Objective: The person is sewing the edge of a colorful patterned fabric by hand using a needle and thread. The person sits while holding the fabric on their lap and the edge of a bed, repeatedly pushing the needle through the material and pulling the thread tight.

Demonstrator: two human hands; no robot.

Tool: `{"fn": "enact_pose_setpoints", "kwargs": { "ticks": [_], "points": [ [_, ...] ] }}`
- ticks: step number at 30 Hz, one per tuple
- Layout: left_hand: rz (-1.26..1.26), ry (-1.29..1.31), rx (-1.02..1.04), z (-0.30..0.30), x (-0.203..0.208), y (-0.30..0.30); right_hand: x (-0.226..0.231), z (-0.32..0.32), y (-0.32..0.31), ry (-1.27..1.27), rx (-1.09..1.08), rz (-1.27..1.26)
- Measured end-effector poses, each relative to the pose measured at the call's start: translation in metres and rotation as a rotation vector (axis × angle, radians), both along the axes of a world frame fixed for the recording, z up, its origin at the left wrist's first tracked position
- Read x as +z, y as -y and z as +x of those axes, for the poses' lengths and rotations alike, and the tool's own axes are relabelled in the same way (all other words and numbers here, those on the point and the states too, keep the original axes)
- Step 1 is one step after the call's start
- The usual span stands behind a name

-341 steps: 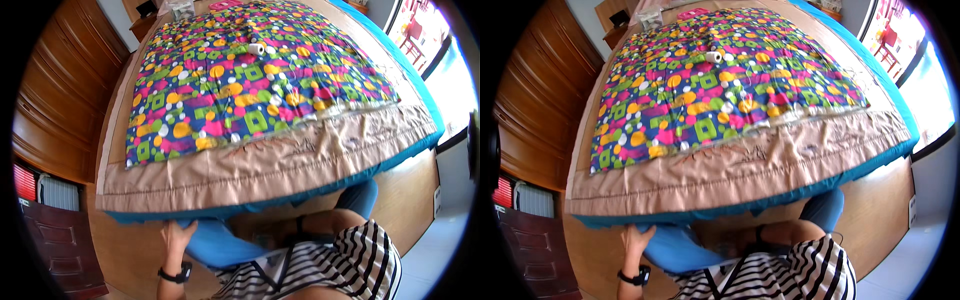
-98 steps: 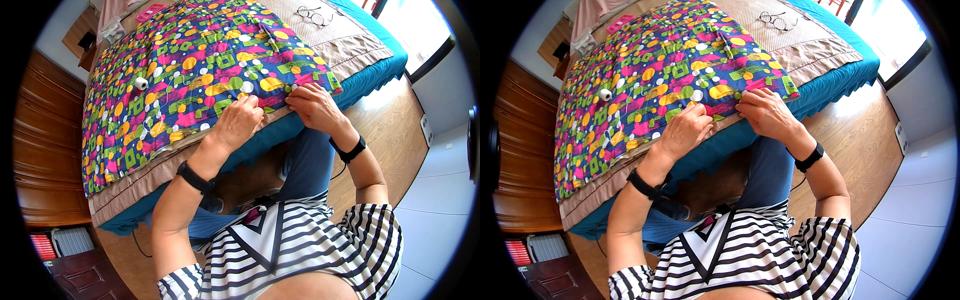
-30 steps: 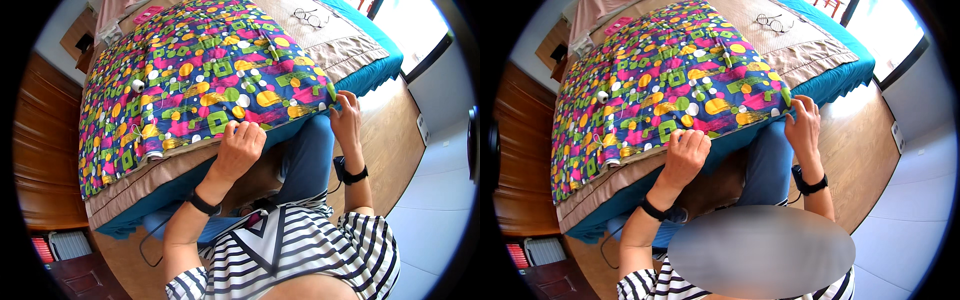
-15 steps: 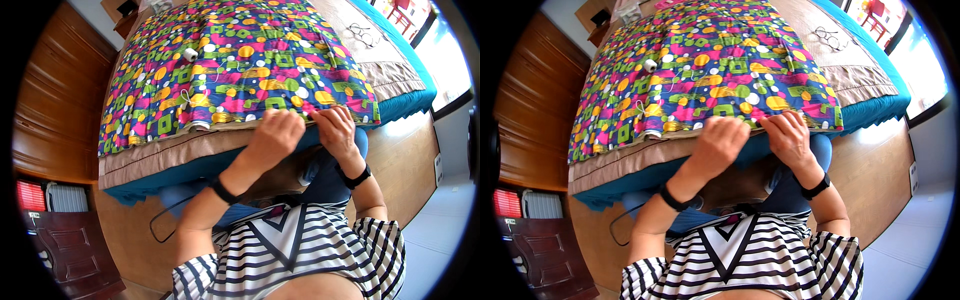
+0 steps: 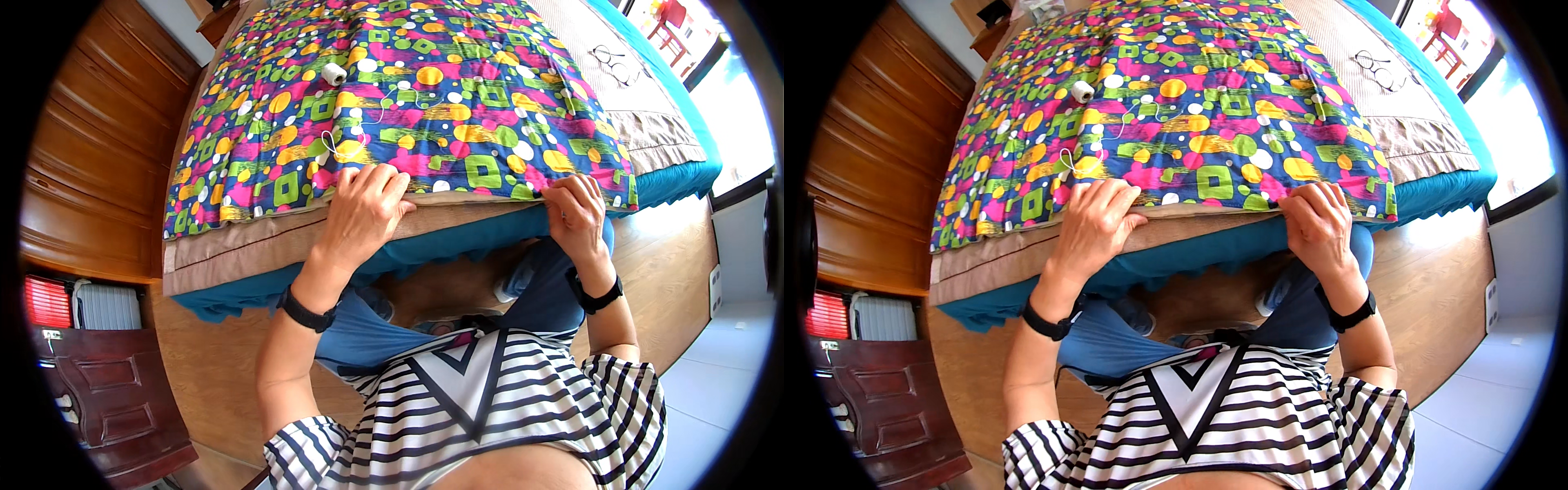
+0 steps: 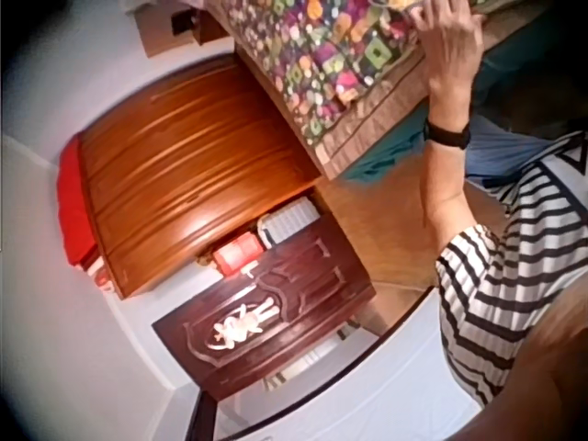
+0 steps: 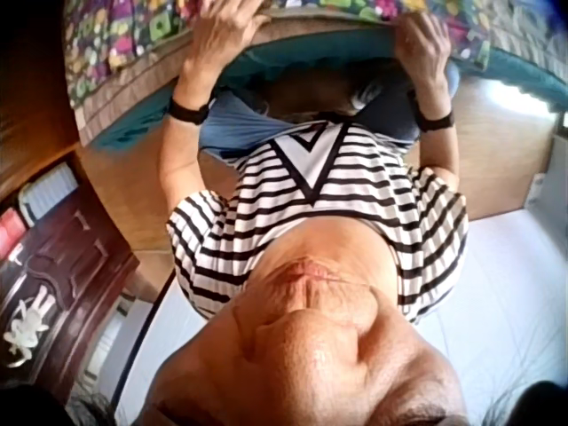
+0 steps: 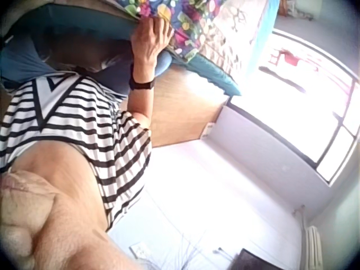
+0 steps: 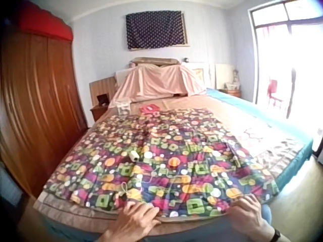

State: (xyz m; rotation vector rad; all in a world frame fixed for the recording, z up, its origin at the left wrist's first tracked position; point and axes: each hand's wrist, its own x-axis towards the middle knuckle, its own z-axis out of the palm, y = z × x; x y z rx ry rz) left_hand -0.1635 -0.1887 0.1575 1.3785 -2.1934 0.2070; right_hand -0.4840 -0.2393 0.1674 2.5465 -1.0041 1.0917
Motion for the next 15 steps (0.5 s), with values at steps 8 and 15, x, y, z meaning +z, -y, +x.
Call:
{"fn": "enact_pose_setpoints", "kwargs": {
  "ticks": [8, 15],
  "points": [
    [-0.113, -0.019, -0.019, 0.001, -0.004, 0.02, 0.005, -0.005, -0.003, -0.095, 0.06, -0.041],
    [-0.005, 0.035, -0.078, -0.001, -0.007, 0.014, 0.004, -0.003, -0.01, -0.283, 0.004, 0.102]
  ]
}}
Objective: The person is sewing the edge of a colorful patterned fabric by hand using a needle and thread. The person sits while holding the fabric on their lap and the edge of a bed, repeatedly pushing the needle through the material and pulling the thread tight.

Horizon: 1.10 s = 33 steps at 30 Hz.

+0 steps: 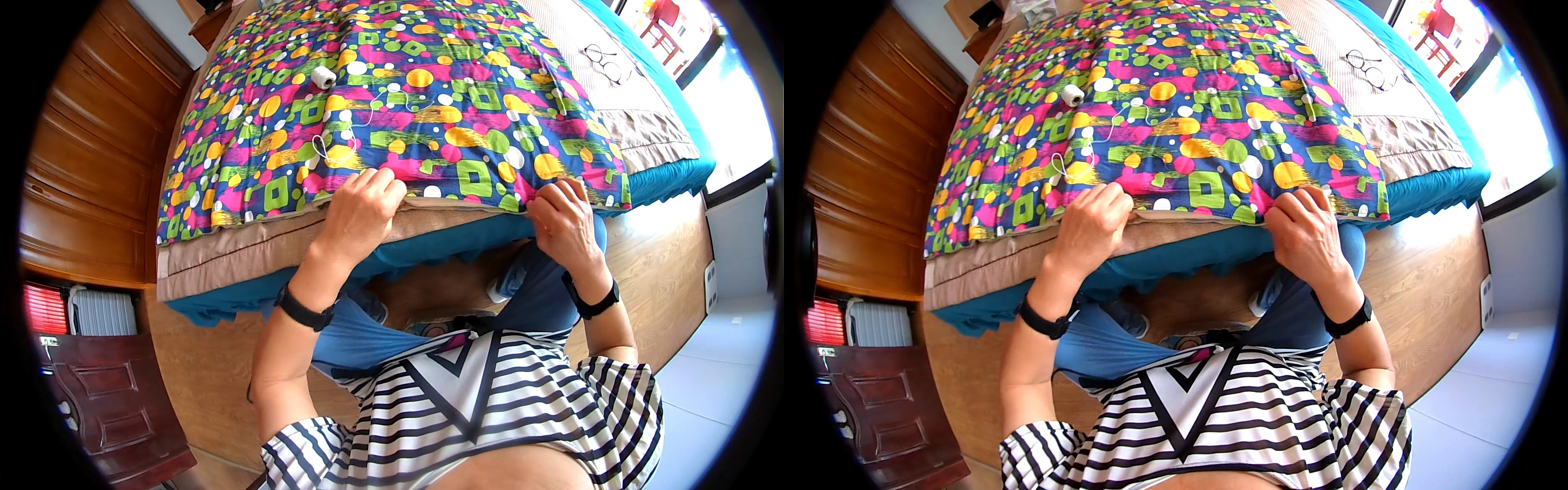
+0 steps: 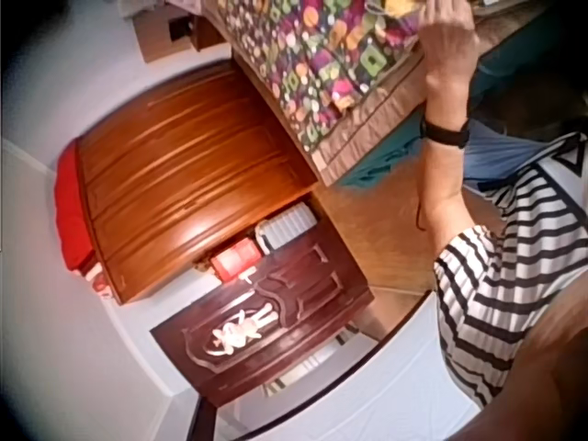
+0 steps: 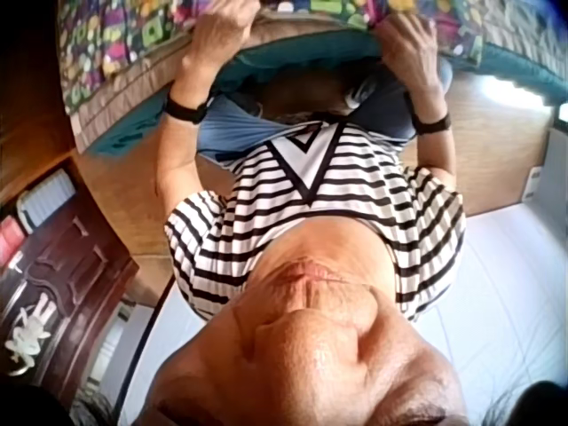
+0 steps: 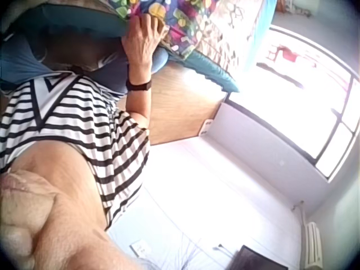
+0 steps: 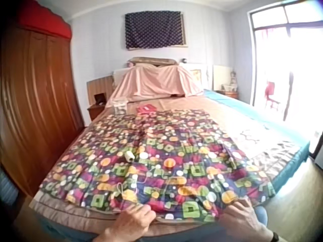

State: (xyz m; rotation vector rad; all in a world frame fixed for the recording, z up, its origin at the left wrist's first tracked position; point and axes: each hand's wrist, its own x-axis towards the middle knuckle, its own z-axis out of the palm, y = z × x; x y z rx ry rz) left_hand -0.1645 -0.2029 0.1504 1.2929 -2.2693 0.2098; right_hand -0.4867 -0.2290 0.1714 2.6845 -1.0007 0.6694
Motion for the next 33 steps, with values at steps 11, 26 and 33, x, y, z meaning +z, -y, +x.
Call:
{"fn": "enact_pose_setpoints", "kwargs": {
  "ticks": [11, 26, 33],
  "points": [
    [0.006, -0.231, -0.026, -0.008, 0.01, 0.011, 0.003, 0.058, 0.001, 0.182, 0.006, 0.109],
    [0.179, -0.366, -0.167, 0.002, 0.022, 0.02, 0.002, 0.045, 0.025, 0.478, 0.021, 0.502],
    [0.241, -0.269, -0.091, 0.004, 0.013, 0.015, -0.006, 0.038, 0.041, 0.52, 0.006, 0.612]
  ]
}}
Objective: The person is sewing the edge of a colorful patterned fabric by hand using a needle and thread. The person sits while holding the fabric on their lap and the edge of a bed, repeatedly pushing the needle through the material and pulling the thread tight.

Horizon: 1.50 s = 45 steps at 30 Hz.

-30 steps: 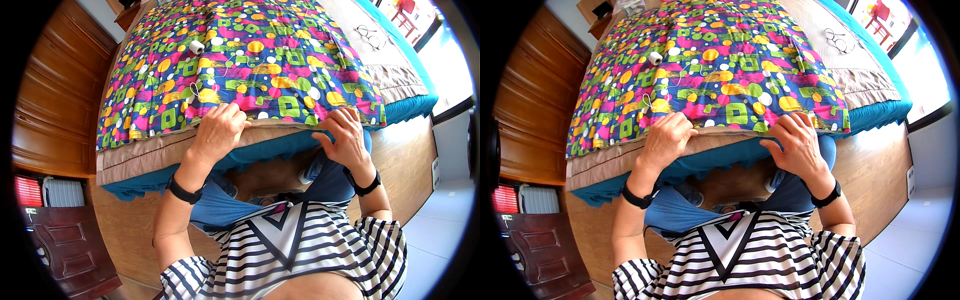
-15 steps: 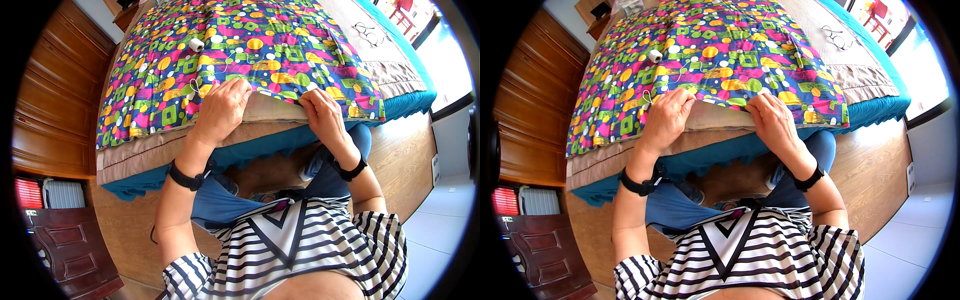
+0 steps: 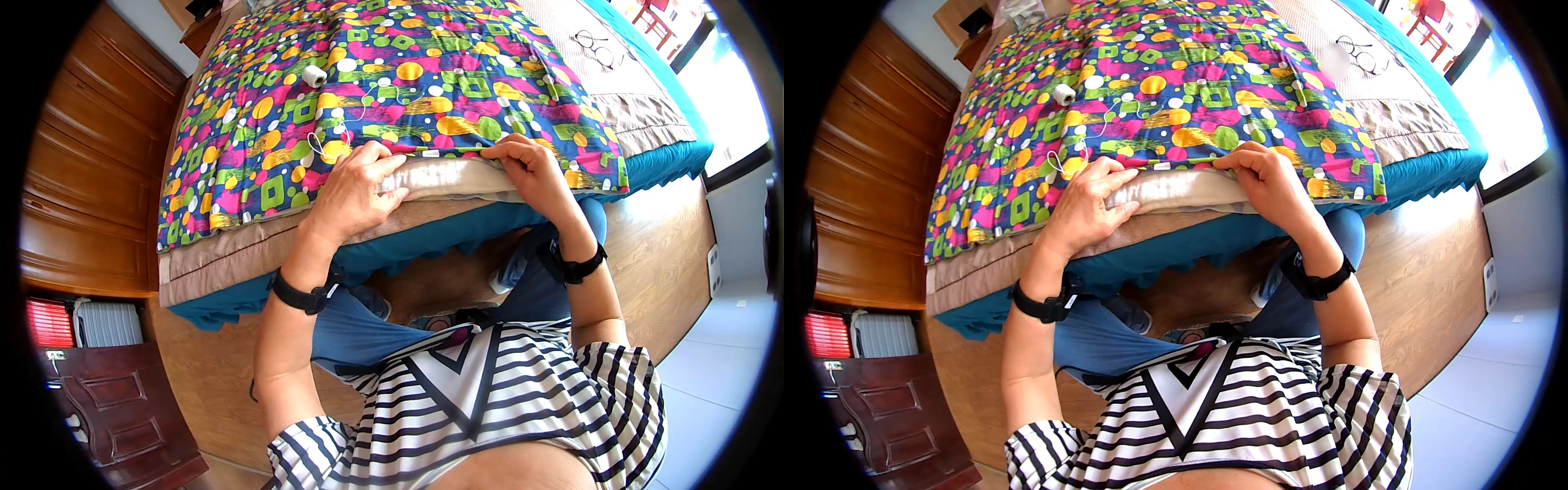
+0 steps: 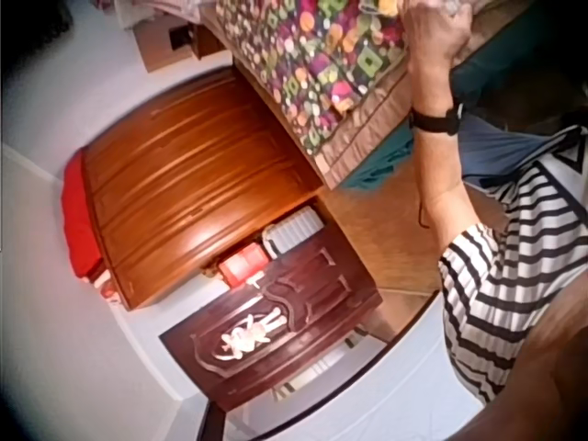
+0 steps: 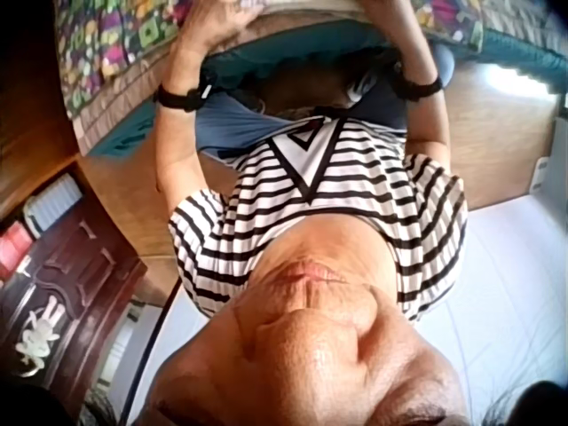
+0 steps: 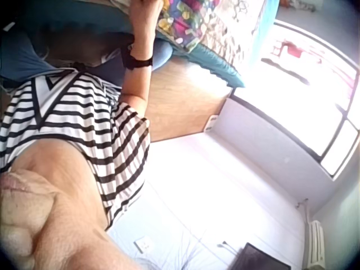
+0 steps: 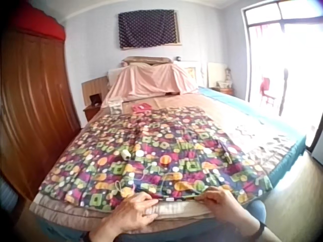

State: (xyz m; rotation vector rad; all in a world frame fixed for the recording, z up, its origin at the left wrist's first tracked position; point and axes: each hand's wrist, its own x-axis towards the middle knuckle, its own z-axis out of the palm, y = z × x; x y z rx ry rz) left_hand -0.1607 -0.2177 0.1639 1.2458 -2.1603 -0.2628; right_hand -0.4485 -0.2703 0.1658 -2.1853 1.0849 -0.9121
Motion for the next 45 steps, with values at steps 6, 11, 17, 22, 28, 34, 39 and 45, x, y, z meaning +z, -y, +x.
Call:
{"fn": "enact_pose_setpoints", "kwargs": {
  "ticks": [6, 11, 17, 22, 28, 34, 39, 45],
  "points": [
    [0.015, -0.032, -0.043, 0.0, 0.0, 0.003, 0.007, 0.005, -0.009, 0.006, -0.024, -0.032],
    [-0.173, 0.093, -0.074, -0.013, -0.01, 0.004, 0.005, 0.013, -0.019, 0.019, -0.083, -0.108],
    [-0.473, 0.303, 0.075, -0.024, -0.009, 0.002, 0.003, 0.01, -0.025, -0.11, 0.004, -0.513],
    [-0.387, 0.261, 0.047, -0.025, -0.014, -0.004, 0.005, 0.001, -0.03, -0.262, 0.08, -0.572],
    [-0.221, -0.002, 0.025, -0.016, -0.01, -0.006, 0.0, 0.0, -0.031, -0.323, 0.095, -0.559],
    [-0.085, 0.069, -0.05, -0.011, -0.009, -0.02, -0.003, -0.002, -0.031, -0.382, 0.117, -0.524],
    [-0.152, -0.038, 0.018, -0.016, -0.01, -0.019, 0.007, -0.002, -0.036, -0.334, 0.287, -0.509],
    [-0.195, 0.065, -0.005, -0.021, -0.005, -0.016, -0.002, 0.007, -0.039, -0.347, 0.229, -0.507]
  ]
}}
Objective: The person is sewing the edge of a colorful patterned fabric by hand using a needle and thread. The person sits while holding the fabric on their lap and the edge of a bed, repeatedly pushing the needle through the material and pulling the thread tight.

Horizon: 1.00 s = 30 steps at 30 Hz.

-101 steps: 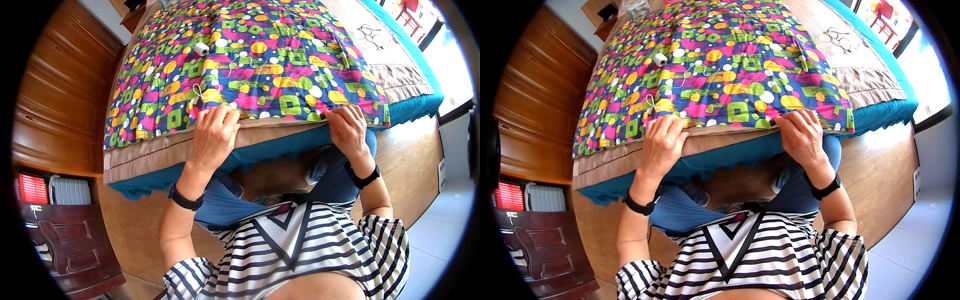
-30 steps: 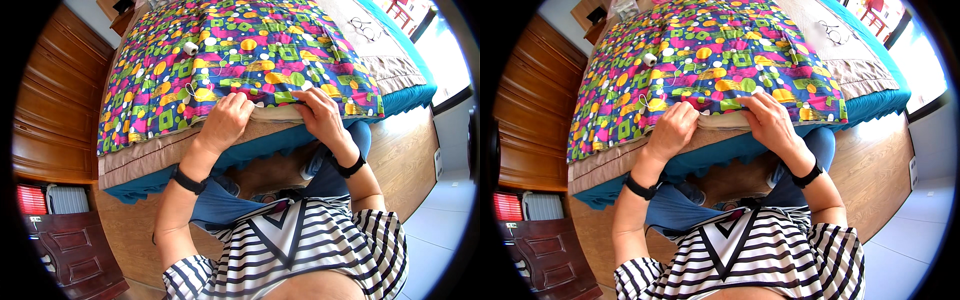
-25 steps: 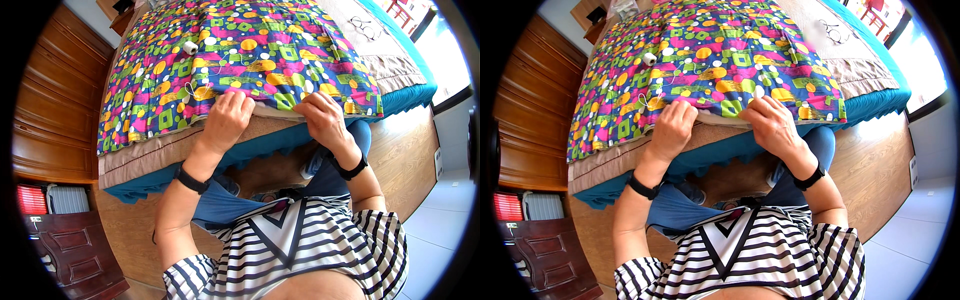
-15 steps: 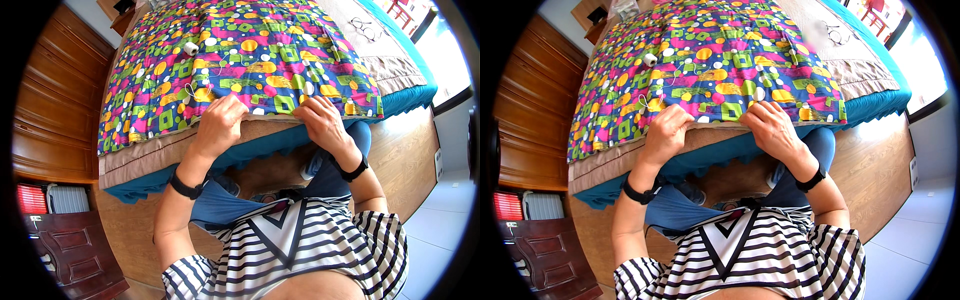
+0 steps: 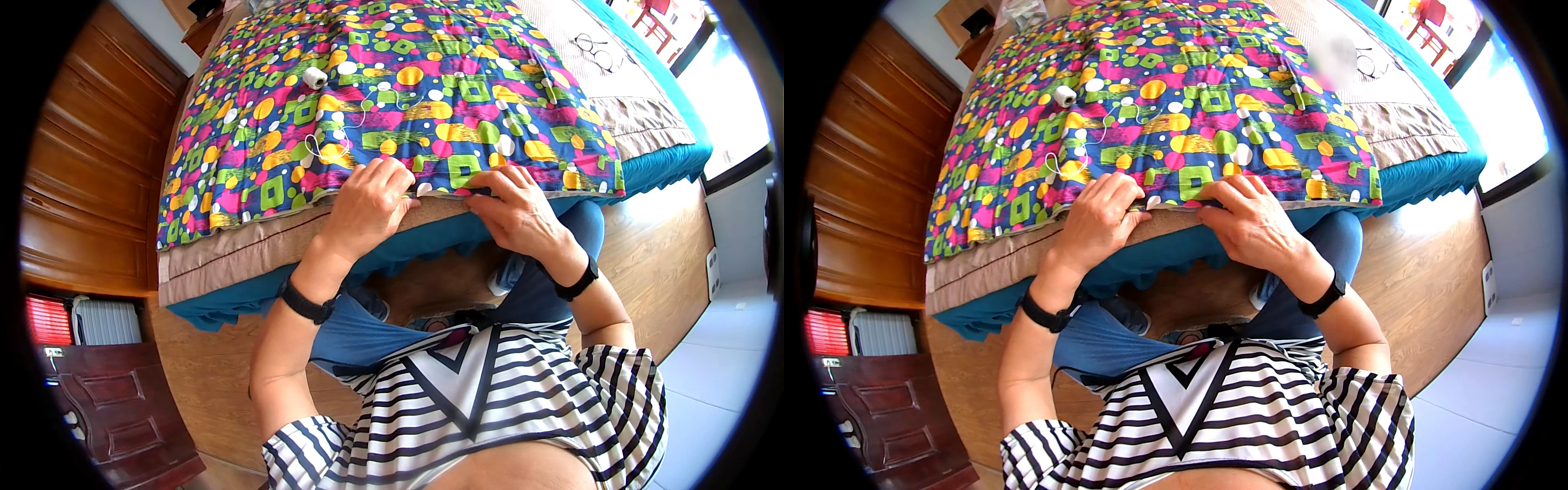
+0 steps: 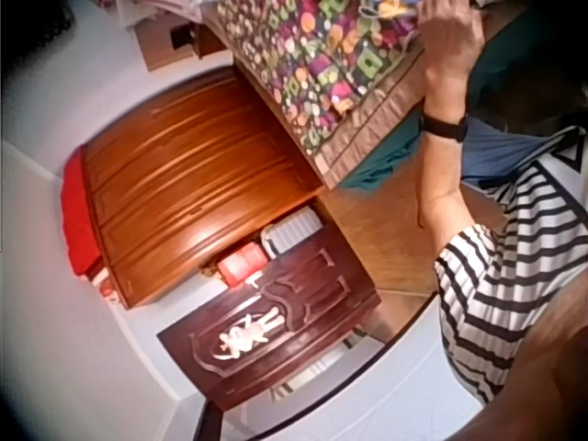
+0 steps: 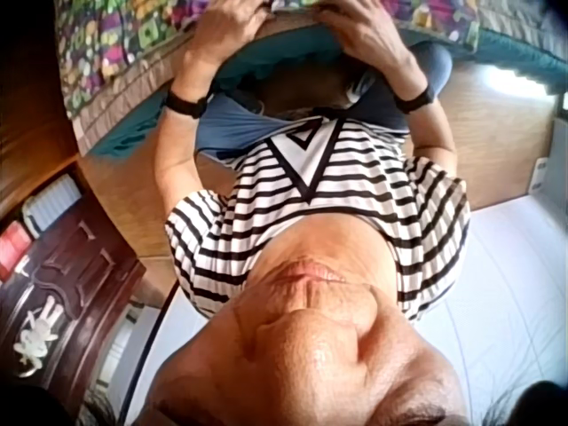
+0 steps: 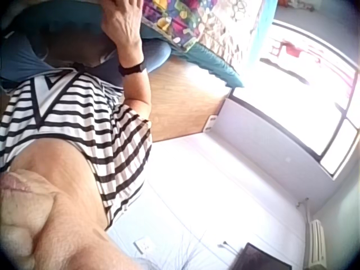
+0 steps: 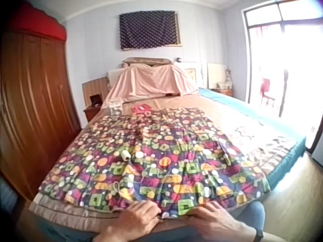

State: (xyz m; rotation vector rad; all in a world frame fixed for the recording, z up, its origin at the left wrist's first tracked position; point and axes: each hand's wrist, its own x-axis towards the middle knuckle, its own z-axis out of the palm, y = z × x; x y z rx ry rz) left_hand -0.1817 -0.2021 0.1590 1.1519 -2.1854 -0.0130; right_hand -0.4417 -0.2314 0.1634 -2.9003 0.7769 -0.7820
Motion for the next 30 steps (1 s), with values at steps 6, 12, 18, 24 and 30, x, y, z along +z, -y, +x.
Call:
{"fn": "enact_pose_setpoints", "kwargs": {
  "ticks": [6, 12, 18, 24, 30],
  "points": [
    [-0.079, 0.024, 0.027, -0.001, -0.004, 0.01, -0.003, 0.005, -0.001, 0.041, -0.088, -0.026],
    [-0.115, 0.012, 0.057, -0.003, -0.004, 0.015, 0.003, 0.011, 0.0, 0.037, -0.103, 0.064],
    [-0.136, -0.019, 0.017, -0.006, -0.004, 0.016, -0.007, 0.015, 0.007, 0.025, -0.127, -0.035],
    [-0.159, -0.027, -0.119, 0.0, -0.007, 0.005, -0.002, 0.003, 0.008, 0.153, -0.014, -0.064],
    [-0.215, 0.116, -0.064, -0.005, -0.011, 0.001, -0.009, -0.001, 0.007, 0.15, 0.027, -0.232]
  ]
}}
